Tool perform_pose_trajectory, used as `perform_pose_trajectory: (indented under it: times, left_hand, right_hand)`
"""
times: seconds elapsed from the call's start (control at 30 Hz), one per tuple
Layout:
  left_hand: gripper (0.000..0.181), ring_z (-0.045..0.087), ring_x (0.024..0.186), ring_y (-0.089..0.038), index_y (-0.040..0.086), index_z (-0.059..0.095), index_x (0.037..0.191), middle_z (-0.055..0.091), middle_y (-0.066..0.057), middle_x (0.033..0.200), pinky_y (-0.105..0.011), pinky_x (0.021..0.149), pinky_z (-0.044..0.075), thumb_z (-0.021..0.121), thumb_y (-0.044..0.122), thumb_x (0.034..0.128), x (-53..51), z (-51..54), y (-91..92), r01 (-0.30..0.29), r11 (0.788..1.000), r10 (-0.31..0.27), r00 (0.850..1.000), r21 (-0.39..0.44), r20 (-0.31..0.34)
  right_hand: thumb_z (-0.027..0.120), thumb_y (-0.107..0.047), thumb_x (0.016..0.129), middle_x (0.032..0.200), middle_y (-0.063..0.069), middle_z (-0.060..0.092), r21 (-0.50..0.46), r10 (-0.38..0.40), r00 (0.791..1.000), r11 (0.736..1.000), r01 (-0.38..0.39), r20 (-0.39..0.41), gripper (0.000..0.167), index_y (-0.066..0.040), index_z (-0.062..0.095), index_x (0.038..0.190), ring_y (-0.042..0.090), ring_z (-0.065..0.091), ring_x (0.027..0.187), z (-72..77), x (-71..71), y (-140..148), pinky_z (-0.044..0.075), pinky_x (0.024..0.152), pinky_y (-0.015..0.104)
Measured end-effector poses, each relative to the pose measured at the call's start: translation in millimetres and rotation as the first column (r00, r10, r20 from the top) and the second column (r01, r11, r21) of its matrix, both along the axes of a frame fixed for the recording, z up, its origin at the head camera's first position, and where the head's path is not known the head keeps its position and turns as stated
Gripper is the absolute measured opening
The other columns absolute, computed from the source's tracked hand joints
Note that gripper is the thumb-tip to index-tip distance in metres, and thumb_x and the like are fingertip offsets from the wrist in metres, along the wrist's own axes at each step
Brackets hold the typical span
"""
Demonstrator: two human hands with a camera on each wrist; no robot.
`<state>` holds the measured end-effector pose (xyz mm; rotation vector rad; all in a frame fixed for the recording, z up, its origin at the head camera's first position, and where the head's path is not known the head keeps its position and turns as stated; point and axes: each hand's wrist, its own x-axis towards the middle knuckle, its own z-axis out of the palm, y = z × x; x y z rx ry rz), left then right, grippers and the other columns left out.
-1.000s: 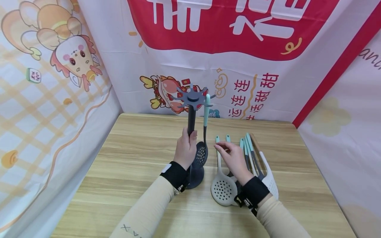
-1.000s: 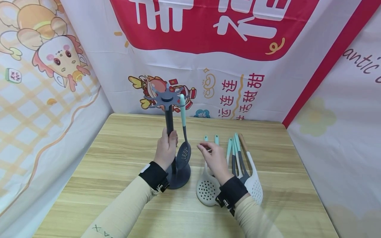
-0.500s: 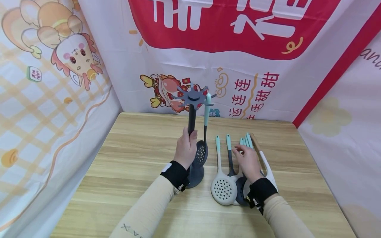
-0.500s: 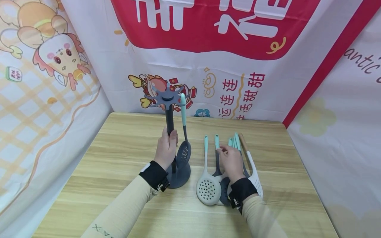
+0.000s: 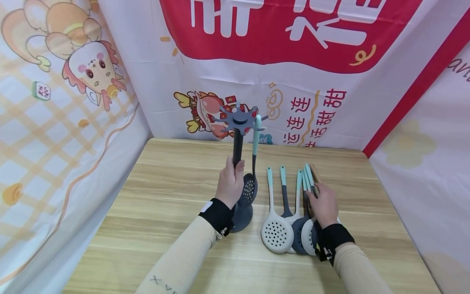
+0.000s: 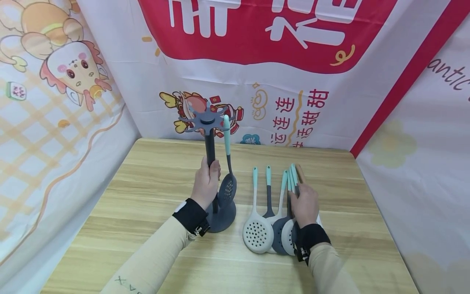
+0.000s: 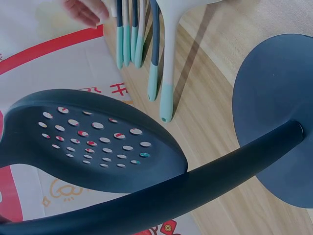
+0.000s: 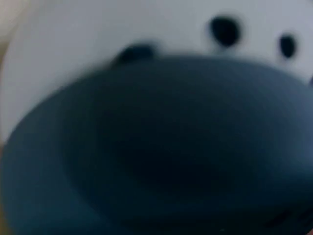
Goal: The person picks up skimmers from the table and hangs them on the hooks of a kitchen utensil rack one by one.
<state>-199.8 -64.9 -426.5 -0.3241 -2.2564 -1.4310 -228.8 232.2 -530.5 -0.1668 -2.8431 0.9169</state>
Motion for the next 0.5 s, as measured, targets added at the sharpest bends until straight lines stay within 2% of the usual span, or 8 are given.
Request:
perform_pose_trajectory:
  times: [0.1,0.23,0.5]
  left_hand:
    - [0.035,0.040,0.058,-0.014,0.001,0.045,0.102,0.045,-0.007,0.072,-0.025,0.055,0.034,0.033,0.034,0.1074,-0.3,0.1,0.8,-0.001,1.000,0.001,1.000,-0.005,-0.003]
    - [0.038,0.039,0.057,-0.014,0.001,0.045,0.101,0.045,-0.006,0.072,-0.025,0.054,0.033,0.032,0.036,0.1070,-0.9,-0.6,0.4,-0.004,1.000,0.004,1.000,-0.003,-0.013]
    - [0.035,0.039,0.057,-0.014,0.000,0.045,0.102,0.045,-0.006,0.072,-0.025,0.054,0.033,0.033,0.033,0.1075,-0.2,0.0,0.1,0.005,1.000,-0.005,1.000,-0.001,-0.006]
  right_hand:
    - [0.065,-0.019,0.096,0.139,0.032,0.050,-0.068,-0.056,0.997,0.996,0.060,0.051,0.054,0.007,0.048,0.140,0.048,0.048,0.127,-6.2,2.7,10,0.042,0.103,0.059]
    - [0.064,-0.020,0.095,0.141,0.034,0.047,-0.147,-0.101,0.989,0.982,0.116,0.108,0.060,0.009,0.042,0.143,0.048,0.050,0.125,-9.5,3.8,16,0.046,0.100,0.057]
    - [0.063,-0.021,0.096,0.138,0.034,0.050,-0.164,-0.134,0.980,0.974,0.157,0.144,0.059,0.009,0.042,0.143,0.048,0.051,0.123,-9.0,4.1,17,0.044,0.101,0.056]
